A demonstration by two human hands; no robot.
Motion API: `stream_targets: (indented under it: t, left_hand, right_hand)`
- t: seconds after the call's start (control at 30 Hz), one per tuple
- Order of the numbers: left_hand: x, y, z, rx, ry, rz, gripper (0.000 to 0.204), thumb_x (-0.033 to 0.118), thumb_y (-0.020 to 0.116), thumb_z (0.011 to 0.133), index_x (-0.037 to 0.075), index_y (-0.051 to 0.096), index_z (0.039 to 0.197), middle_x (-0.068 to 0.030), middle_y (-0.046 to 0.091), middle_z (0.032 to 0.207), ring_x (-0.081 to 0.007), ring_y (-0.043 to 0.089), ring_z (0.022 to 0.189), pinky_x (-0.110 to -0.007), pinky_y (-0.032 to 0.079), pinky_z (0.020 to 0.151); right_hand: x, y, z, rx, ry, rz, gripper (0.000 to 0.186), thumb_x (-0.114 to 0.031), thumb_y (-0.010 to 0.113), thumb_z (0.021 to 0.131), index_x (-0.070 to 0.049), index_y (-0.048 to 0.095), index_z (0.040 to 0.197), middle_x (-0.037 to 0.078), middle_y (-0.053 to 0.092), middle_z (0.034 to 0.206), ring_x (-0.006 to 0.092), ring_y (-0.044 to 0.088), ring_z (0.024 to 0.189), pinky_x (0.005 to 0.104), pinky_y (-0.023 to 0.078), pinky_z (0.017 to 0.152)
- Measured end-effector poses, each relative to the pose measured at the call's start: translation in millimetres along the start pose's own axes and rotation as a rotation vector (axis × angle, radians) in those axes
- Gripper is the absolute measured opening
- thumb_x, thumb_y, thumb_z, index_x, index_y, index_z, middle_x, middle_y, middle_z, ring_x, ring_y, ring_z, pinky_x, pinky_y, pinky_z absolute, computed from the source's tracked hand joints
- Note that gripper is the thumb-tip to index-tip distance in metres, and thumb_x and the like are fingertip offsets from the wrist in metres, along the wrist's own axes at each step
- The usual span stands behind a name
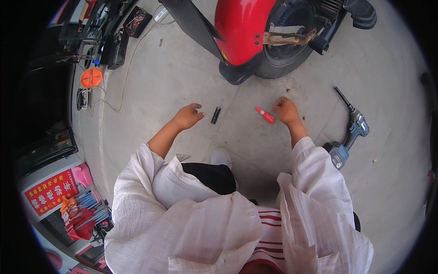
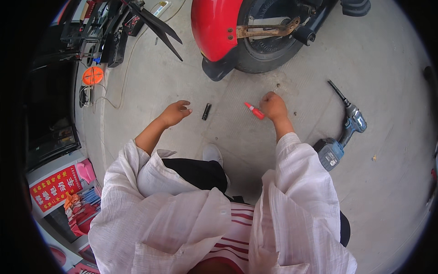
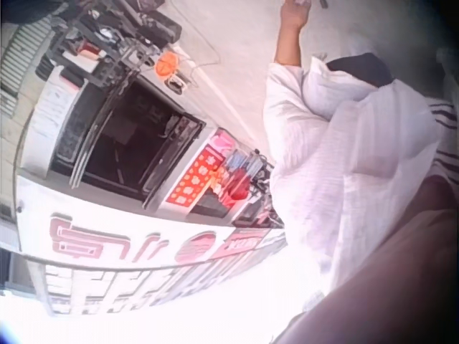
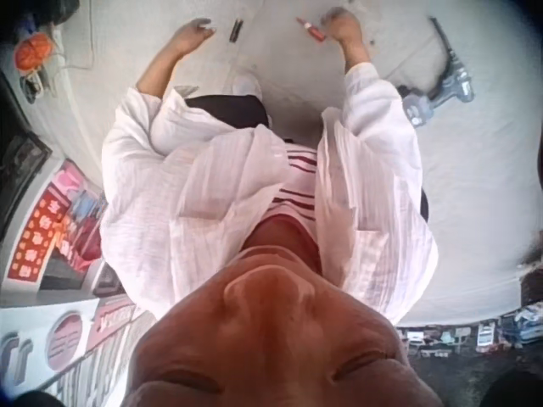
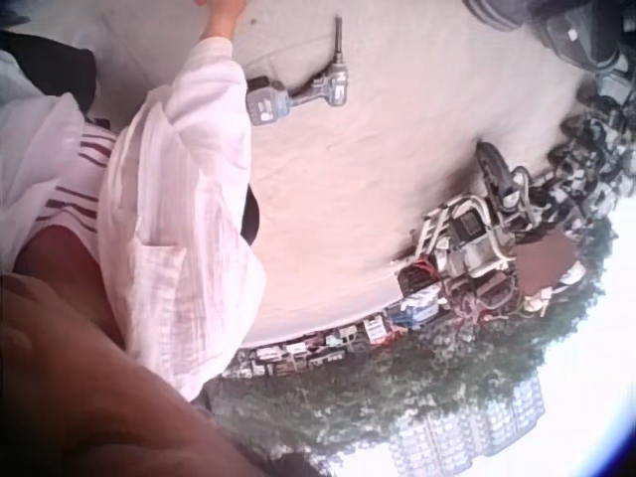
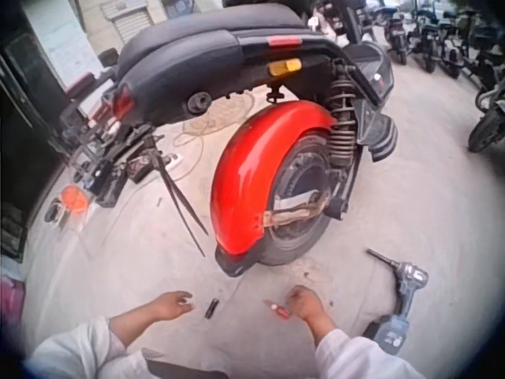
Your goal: The person aligns and secures a red rear fender onto a red scooter using their hands. They repeatedly adjust the fender's position and tighten fasteners near the wheel area. The person then walks to a nearby tool cart and picks up a red toolbox.
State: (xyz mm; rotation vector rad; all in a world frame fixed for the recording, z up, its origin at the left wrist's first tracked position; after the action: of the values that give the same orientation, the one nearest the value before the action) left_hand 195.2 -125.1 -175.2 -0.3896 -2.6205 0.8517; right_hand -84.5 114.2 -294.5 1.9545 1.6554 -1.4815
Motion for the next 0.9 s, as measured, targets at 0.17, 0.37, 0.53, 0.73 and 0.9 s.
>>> stream_targets:
  t: [0.17, 0.37, 0.53, 0.73, 0.9]
  left_hand:
    - [-35.6, 72.8, 50.8, -0.031, 0.046, 0.222, 0.058, 0.042, 0.062, 0.086, 0.005, 0.052, 0.129, -0.0189, 0.063, 0.117, -0.0343, 0.06, 0.111, -0.042, 0.047, 0.093]
    - [-1.0, 80.7, 69.4, 0.046, 0.005, 0.304, 0.045, 0.037, 0.063, 0.085, 0.002, 0.056, 0.112, -0.0212, 0.065, 0.106, -0.0371, 0.062, 0.102, -0.045, 0.048, 0.086]
    - [2.9, 88.6, 98.8, 0.029, 0.099, 0.39, 0.043, 0.03, 0.063, 0.082, -0.001, 0.053, 0.11, -0.0225, 0.065, 0.101, -0.0384, 0.063, 0.099, -0.047, 0.048, 0.084]
    - [59.4, 88.4, 87.0, -0.116, 0.271, -0.333, 0.022, 0.014, 0.055, 0.083, 0.001, 0.05, 0.1, -0.0112, 0.059, 0.082, -0.0276, 0.061, 0.079, -0.036, 0.049, 0.075]
    - [138.9, 64.5, 26.8, -0.316, 0.232, -1.142, 0.026, 0.018, 0.056, 0.093, 0.0, 0.051, 0.112, -0.0016, 0.048, 0.073, -0.0131, 0.048, 0.068, -0.031, 0.042, 0.065]
  right_hand:
    - [-7.4, 21.8, -34.7, -0.044, 0.049, -0.343, 0.03, -0.029, 0.073, 0.076, -0.005, 0.063, 0.092, 0.015, 0.065, 0.1, 0.0349, 0.063, 0.091, 0.0435, 0.051, 0.077]
    - [-11.2, 37.9, -32.9, 0.014, -0.004, -0.535, 0.033, -0.029, 0.076, 0.073, -0.009, 0.06, 0.095, 0.012, 0.061, 0.101, 0.0312, 0.061, 0.096, 0.0437, 0.051, 0.08]
    - [-11.8, 44.4, -23.5, 0.018, -0.022, -0.558, 0.03, -0.027, 0.072, 0.077, -0.008, 0.059, 0.096, 0.012, 0.062, 0.098, 0.033, 0.063, 0.092, 0.0439, 0.052, 0.075]
    - [-39.3, 29.1, -22.2, -0.106, -0.199, 0.286, 0.023, -0.016, 0.063, 0.083, -0.004, 0.052, 0.099, 0.018, 0.061, 0.087, 0.0344, 0.063, 0.074, 0.042, 0.049, 0.067]
    - [-82.5, 20.7, -61.2, -0.124, -0.182, 0.491, 0.025, -0.012, 0.059, 0.086, -0.002, 0.048, 0.106, 0.019, 0.058, 0.088, 0.0348, 0.059, 0.075, 0.0402, 0.048, 0.069]
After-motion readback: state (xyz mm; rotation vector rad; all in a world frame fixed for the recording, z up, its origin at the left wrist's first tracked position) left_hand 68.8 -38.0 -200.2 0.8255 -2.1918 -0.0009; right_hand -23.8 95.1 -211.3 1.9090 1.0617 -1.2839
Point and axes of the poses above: each hand's wrist, its own z-axis towards the middle knuckle, its own y-axis out of the palm, x = y × z, the point moved 9 cm from there along z, towards the middle knuckle
